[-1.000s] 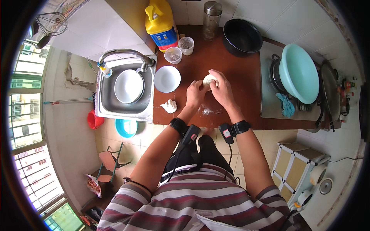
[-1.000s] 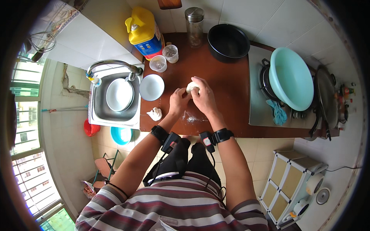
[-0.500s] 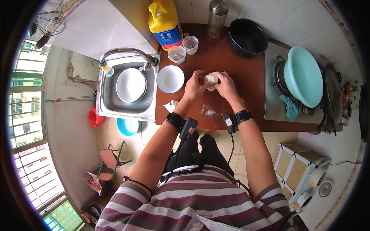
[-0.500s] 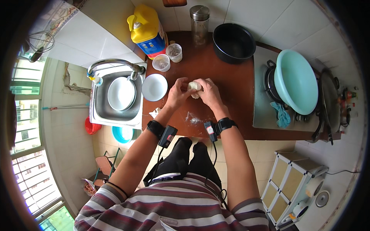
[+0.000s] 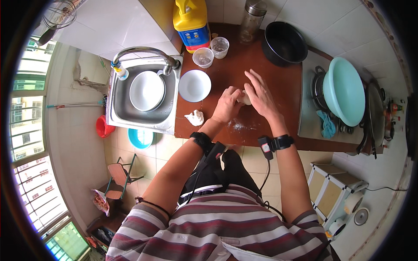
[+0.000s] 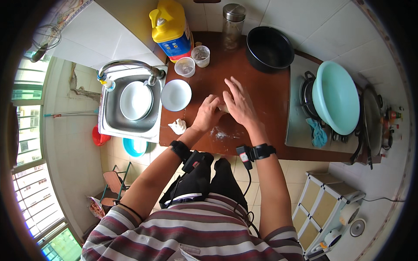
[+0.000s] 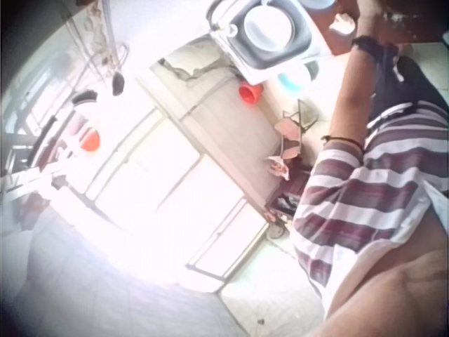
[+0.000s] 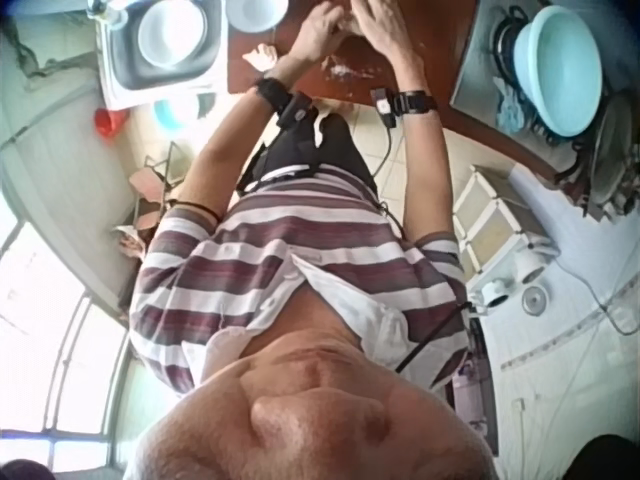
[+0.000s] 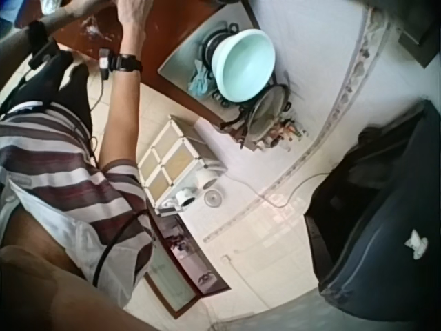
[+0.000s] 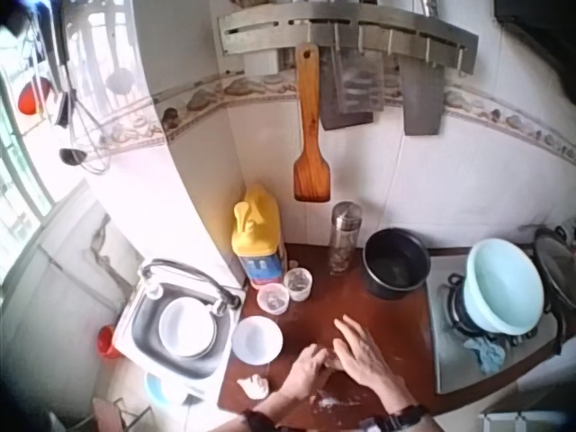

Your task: Kneading dough on a counter, washing a pot in the sink, and putting away a bag of flour.

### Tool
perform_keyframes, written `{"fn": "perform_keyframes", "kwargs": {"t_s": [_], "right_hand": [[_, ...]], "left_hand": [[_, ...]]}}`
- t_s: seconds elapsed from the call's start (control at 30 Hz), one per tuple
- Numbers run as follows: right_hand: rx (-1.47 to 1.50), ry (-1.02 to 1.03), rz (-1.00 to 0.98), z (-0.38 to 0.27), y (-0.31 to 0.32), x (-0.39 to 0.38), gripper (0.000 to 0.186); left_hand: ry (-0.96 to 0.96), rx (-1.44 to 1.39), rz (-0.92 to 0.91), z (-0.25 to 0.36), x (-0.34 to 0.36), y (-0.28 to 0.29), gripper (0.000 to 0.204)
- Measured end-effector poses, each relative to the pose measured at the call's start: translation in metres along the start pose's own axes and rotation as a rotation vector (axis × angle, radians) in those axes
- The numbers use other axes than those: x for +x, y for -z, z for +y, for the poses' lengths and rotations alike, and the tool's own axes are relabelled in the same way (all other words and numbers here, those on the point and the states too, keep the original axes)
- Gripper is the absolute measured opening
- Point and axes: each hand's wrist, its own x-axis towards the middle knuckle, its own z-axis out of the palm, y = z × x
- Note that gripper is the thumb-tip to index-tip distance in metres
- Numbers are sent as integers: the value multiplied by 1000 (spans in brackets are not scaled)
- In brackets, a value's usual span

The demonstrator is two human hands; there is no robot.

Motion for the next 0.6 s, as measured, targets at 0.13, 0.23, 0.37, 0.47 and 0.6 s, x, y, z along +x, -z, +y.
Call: {"fn": "perform_keyframes", "kwargs": {"t_s": [0.13, 0.23, 0.37, 0.47, 0.6], "right_hand": [[-89, -40, 110, 1, -53, 26, 42], [-343, 62, 71, -3, -62, 6, 50], [-498, -31, -39, -17, -70, -17, 58], [-538, -165, 42, -10, -77, 4, 58], [-526, -229, 93, -2, -79, 32, 59]], "left_hand": [[287, -242, -72, -6, -12, -2, 41], [350, -390, 124, -8, -27, 15, 38], [393, -275, 157, -15, -33, 21, 27], [421, -276, 207, -10, -28, 19, 25], [452, -263, 203, -10, -34, 18, 26]]}}
